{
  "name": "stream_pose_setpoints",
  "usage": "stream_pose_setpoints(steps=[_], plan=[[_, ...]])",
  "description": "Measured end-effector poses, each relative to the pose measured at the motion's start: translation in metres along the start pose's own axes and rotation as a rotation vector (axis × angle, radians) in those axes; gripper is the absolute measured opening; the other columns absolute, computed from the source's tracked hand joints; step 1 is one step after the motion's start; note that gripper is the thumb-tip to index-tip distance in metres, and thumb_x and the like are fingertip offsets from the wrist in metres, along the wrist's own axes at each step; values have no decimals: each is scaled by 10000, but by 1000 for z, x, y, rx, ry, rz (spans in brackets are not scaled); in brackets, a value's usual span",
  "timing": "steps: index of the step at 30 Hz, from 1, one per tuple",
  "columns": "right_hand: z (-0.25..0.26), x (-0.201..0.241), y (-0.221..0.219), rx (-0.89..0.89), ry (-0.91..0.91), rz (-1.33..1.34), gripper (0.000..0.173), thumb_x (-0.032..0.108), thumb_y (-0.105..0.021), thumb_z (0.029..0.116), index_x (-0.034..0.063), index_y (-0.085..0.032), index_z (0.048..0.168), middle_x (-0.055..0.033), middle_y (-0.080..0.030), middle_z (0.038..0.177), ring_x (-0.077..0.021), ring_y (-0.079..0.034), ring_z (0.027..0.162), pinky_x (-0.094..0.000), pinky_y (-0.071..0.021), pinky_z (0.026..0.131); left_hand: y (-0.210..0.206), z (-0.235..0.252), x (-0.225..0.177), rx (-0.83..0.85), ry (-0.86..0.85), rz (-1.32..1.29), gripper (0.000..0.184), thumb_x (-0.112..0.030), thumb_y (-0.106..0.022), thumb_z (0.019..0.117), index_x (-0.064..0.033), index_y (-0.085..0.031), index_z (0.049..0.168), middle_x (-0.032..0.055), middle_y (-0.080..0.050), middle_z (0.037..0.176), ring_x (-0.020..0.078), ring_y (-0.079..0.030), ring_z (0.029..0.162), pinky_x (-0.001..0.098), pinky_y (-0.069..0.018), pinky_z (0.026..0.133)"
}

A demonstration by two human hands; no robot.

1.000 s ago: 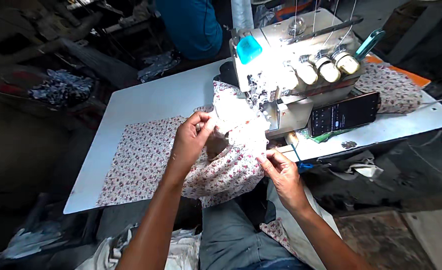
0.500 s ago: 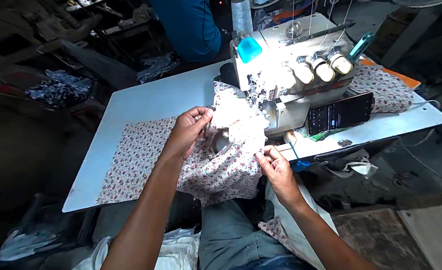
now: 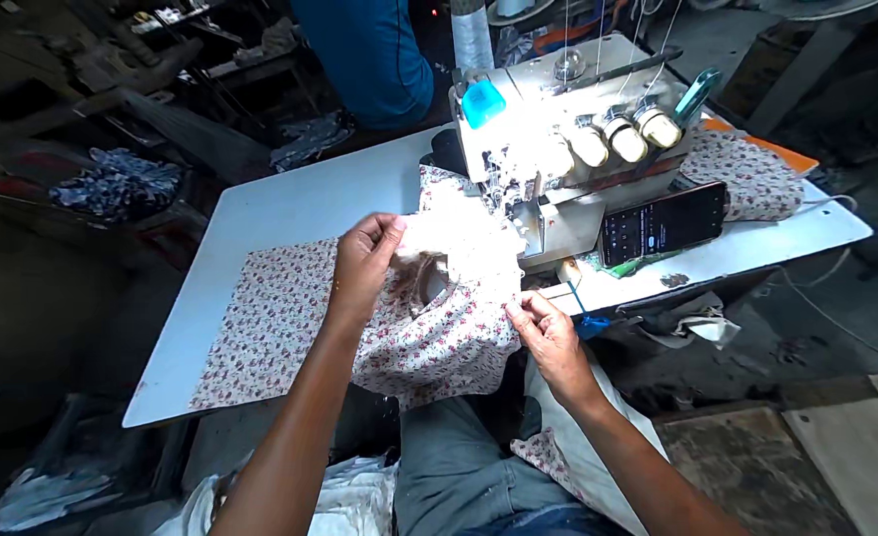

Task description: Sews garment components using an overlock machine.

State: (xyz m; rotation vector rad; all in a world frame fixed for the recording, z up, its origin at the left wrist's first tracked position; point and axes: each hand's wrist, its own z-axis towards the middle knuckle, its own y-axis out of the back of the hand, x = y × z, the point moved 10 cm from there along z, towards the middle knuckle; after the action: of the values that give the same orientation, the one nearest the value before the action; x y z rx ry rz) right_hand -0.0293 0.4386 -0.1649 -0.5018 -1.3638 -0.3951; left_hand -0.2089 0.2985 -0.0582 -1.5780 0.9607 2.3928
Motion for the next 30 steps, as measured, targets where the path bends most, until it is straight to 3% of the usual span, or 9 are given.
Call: stream_pose_setpoints(steps=[2,4,6,9,15,20,25,27,30], plan=[[-4,-1,4,0,7,2,148,120,-537,1044,23,-648,1055,41,-637,791,33,-564,682,-142,-468,647,-22,-38,-55,50,-345,402,203,-135,-555,1042,31,-668,1069,121,-662,946,155,-624,790,305,-527,711],[-10,1,8,-4,13,5,163,119,-530,1043,8,-648,1068,45,-651,815,47,-571,703,-126,-468,658,-68,-91,-80,154,-588,666,194,-148,-599,999,-25,-749,1003,134,-706,846,234,-677,673,350,-555,586],[-13,3,10,-8,11,3,172,113,-524,1044,1,-645,1094,54,-667,835,63,-586,724,-108,-479,677,-98,-119,-82,185,-676,778,193,-145,-597,984,-53,-765,1014,108,-698,791,211,-616,546,300,-476,474],[-7,5,12,-19,29,-12,192,91,-532,1035,-26,-656,1122,35,-694,876,64,-621,771,-104,-512,723,-104,-103,-86,92,-608,811,193,-152,-596,990,-64,-768,989,83,-670,748,176,-559,528,268,-405,463],[25,19,12,-22,118,-29,193,72,-547,1030,-45,-679,1108,22,-714,915,80,-634,809,-93,-526,764,-108,-53,-88,45,-483,894,217,-209,-598,988,-85,-769,941,53,-621,672,175,-579,525,292,-385,436],[34,24,15,-66,137,-66,151,91,-591,1009,-12,-702,1007,26,-693,838,97,-605,749,-67,-497,704,-112,-30,-89,31,-424,913,172,-204,-622,983,-77,-731,945,67,-616,692,222,-591,550,346,-391,455],[34,28,23,-129,179,-145,133,131,-657,976,31,-744,981,-17,-661,965,-2,-642,859,-140,-554,789,-106,-39,-88,3,-397,908,201,-191,-631,986,-135,-770,1120,71,-699,915,217,-628,670,347,-427,526],[34,28,27,-136,156,-124,115,126,-677,965,41,-741,1009,-12,-684,971,-17,-667,845,-162,-580,777,-105,-49,-81,-23,-432,895,225,-164,-646,972,-153,-767,1161,76,-708,1018,249,-634,855,371,-456,676],[33,27,31,-138,112,-71,86,82,-701,937,47,-718,1014,-2,-708,904,-14,-673,753,-157,-580,694,-103,-59,-71,-53,-515,764,207,-113,-668,965,-123,-778,1140,133,-681,1193,287,-584,1086,390,-426,898]])
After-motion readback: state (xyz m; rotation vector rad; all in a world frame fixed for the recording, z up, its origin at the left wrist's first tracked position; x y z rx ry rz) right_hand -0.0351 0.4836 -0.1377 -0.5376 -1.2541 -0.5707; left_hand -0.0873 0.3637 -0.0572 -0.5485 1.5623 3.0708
